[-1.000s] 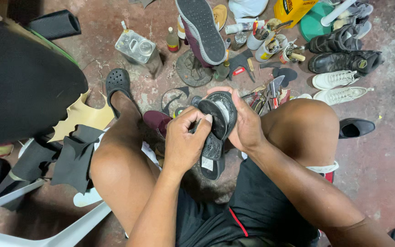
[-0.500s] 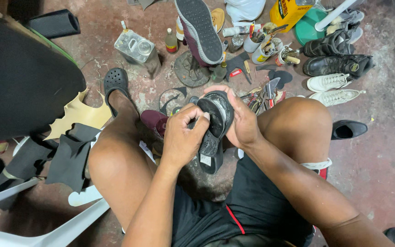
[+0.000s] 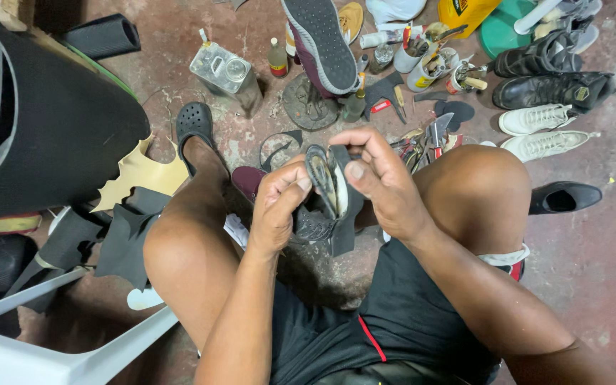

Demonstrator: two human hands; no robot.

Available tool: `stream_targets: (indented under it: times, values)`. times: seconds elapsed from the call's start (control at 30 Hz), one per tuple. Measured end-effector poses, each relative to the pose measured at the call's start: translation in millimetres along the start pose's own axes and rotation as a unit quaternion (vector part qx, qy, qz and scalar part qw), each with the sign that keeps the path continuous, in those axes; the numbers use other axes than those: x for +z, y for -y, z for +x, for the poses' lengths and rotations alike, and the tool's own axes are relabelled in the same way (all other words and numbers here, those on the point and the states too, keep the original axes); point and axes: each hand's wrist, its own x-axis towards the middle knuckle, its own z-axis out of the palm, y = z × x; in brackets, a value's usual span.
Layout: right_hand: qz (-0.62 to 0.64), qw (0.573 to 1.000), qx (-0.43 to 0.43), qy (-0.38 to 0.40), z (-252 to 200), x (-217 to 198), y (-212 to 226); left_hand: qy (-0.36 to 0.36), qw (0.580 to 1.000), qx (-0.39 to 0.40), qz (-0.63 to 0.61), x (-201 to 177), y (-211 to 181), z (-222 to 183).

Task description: The person sews a black strap onto a shoe sole using a needle and thread, trims the strap and sole with scissors, and applies glue to the interior parts of the shoe before pressing them together.

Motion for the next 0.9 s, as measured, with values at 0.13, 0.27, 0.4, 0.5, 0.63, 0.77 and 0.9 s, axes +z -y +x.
stream_targets:
  times: [0.13, 0.27, 0.4, 0.5, 0.63, 0.77, 0.9]
  values:
    - [0.029, 0.999, 0.018, 0.01, -4.3, 4.0, 8.7, 0.013, 0.999, 0.016, -0.034, -2.0, 4.3, -0.3]
    - [0.008, 1.0, 0.01, 0.012, -6.3, 3.1, 13.5, 0.025, 1.0, 0.01, 0.002, -6.1, 9.0, -0.6]
    - [-0.022, 1.0, -0.008, 0.013, -7.5, 1.5, 17.0, 0.027, 1.0, -0.002, -0.002, -5.4, 10.5, -1.1]
    - [-0.06, 0.998, -0.032, 0.014, -8.0, 2.1, 20.5, 0.027, 1.0, -0.01, -0.01, -5.3, 11.2, -0.7]
    - [-0.126, 0.991, -0.054, 0.012, -9.9, 3.6, 26.3, 0.032, 0.999, -0.006, -0.034, -5.2, 13.9, -0.9]
    - [-0.127, 0.991, -0.041, 0.008, -10.1, 3.4, 26.7, 0.03, 0.999, -0.012, -0.036, -4.6, 12.9, -1.5]
    - [-0.122, 0.991, -0.049, 0.014, -8.5, 2.3, 25.4, 0.022, 0.999, -0.021, -0.031, -3.7, 11.2, -1.8]
